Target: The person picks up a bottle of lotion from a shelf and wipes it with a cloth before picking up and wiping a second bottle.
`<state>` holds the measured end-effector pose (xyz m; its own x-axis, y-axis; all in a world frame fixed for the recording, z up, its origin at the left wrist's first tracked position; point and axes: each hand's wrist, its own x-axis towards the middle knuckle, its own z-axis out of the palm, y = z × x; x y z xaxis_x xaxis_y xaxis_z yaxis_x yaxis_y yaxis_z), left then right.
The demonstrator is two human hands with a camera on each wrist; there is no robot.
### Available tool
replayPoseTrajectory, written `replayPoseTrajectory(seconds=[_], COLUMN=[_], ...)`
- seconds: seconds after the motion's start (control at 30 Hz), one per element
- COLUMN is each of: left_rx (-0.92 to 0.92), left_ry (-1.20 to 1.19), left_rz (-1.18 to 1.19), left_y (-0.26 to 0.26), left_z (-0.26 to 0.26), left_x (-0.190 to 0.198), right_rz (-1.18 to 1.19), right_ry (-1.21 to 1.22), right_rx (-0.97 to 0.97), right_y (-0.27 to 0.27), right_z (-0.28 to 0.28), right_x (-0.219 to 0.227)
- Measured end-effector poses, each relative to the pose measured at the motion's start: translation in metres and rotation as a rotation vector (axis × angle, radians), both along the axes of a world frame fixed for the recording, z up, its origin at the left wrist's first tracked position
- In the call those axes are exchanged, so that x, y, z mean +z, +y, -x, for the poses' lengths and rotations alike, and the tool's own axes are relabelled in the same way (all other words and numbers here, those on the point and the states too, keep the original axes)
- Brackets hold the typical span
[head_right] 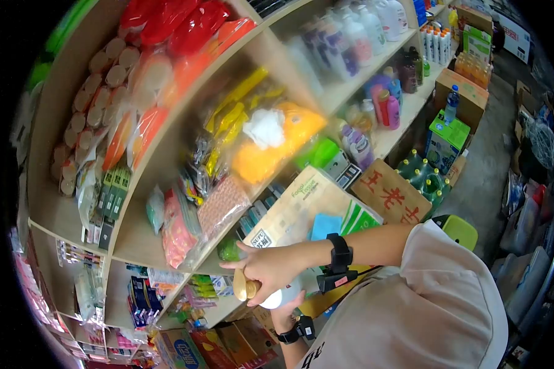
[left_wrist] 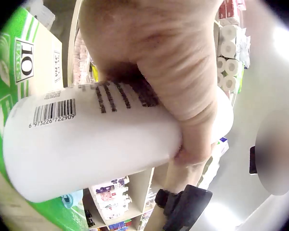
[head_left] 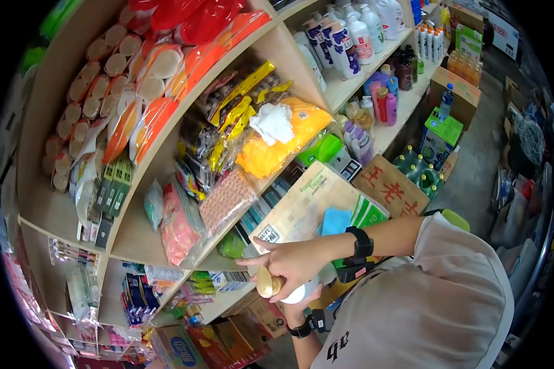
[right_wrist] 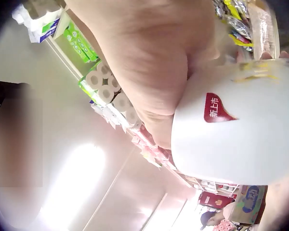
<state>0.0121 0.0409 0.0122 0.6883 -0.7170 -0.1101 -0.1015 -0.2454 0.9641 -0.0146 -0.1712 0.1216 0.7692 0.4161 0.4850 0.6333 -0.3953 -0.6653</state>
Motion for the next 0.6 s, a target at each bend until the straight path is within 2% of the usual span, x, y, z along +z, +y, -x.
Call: replayPoseTrajectory(seconds=[0.13, 0.27, 0.33, 0.43, 0.53, 0.6], left_rx=[0.079, 0.093, 0.138, 0.168, 0.185, 0.196], left_ry=[0.086, -0.015, -0.096, -0.108, -0.113, -0.122], left_rz=[0.024, 0.082, 0.035, 0.060, 0.091, 0.100], left_y=[-0.012, -0.017, -0.006, 0.000, 0.001, 0.003], left_z=[0.016, 0.017, 0.013, 0.013, 0.012, 0.012], left_x=[0.020, 0.004, -0.021, -0.032, -0.030, -0.030], right_rz=[-0.059, -0.007, -0.116, -0.338, -0.406, -0.322], right_ry=[0.046, 0.144, 0.057, 0.086, 0.283, 0.237], right_rx=[-0.058, -0.031, -0.018, 0.129, 0.157, 0.030], right_y=[-0.006, -0.015, -0.011, -0.023, -0.026, -0.021], right_z=[0.014, 0.019, 0.020, 0.032, 0.040, 0.041], right_x=[0.004, 0.003, -0.012, -0.036, -0.045, -0.047])
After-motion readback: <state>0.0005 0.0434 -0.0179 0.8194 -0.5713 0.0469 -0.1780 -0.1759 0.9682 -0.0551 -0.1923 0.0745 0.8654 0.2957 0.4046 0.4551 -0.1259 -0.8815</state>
